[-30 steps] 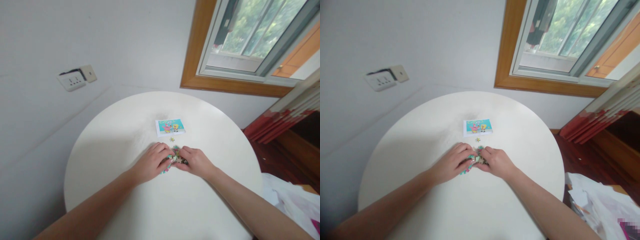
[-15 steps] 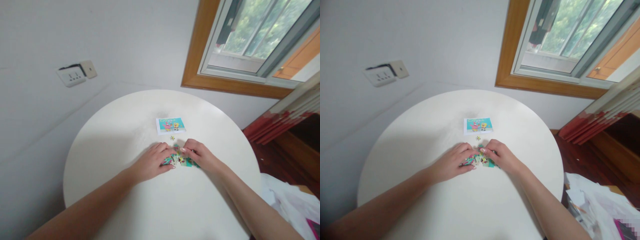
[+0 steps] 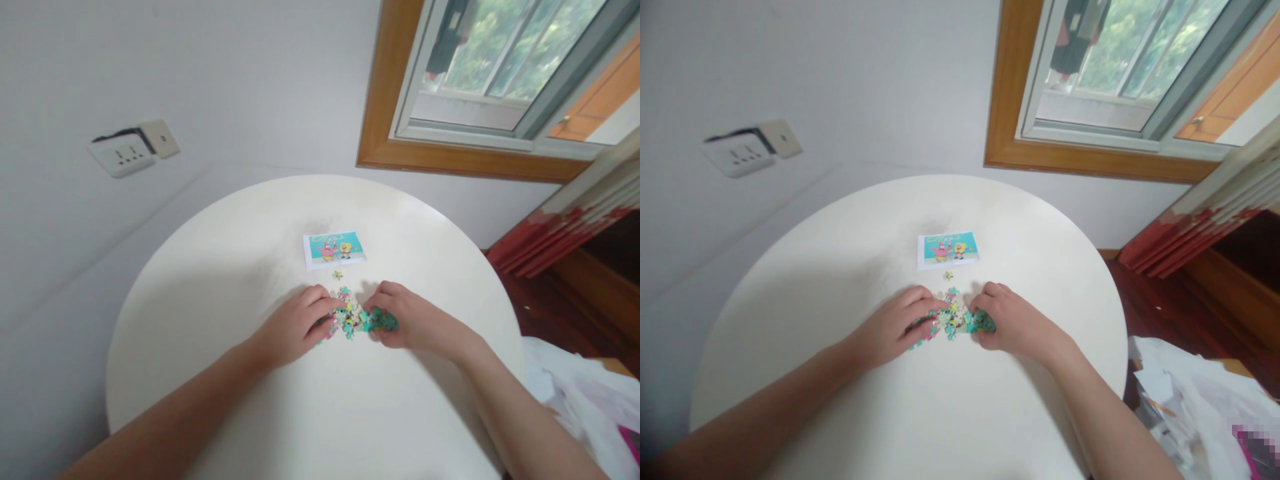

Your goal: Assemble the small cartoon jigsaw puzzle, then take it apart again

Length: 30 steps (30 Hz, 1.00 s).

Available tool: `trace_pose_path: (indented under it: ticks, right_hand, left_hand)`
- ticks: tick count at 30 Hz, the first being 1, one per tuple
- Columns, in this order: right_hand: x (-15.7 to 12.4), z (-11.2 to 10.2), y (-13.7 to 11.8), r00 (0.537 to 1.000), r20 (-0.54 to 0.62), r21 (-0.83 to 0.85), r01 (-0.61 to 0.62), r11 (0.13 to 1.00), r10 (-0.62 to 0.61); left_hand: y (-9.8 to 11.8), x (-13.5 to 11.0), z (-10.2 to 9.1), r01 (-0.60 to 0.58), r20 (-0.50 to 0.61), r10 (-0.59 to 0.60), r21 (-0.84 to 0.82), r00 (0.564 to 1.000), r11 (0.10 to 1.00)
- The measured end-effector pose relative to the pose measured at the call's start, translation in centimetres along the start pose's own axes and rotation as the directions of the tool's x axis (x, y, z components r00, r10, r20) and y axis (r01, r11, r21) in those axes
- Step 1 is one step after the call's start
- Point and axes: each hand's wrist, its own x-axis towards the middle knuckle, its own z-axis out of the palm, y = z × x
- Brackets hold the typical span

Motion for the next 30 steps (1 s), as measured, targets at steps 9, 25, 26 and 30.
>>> trace_pose_path:
  ticks: [9, 25, 26, 30]
  right_hand:
    - [0.7, 0.6, -1.3, 0.998, -0.035, -0.125, 0.052, 0.991, -0.056]
    - [1.4, 1.6, -1.5, 0.992, -0.069, -0.348, 0.079, 0.934, -0.109]
    - [1.4, 1.6, -1.4, 0.989, -0.080, -0.343, 0.088, 0.935, -0.123]
    - [1.5, 1.4, -1.1, 0.986, -0.108, -0.266, 0.093, 0.959, -0.125]
  left_hand:
    - [1.0, 0.3, 0.4, -0.142, 0.106, 0.126, 0.163, 0.986, 0.976]
    - [1.2, 0.3, 0.6, -0.013, 0.010, 0.012, 0.032, 1.000, 0.999]
    - [1.2, 0.3, 0.5, -0.010, 0.007, 0.010, 0.026, 1.000, 1.000]
    - [1.3, 0.2, 0.4, -0.004, -0.025, 0.005, 0.034, 1.000, 0.999]
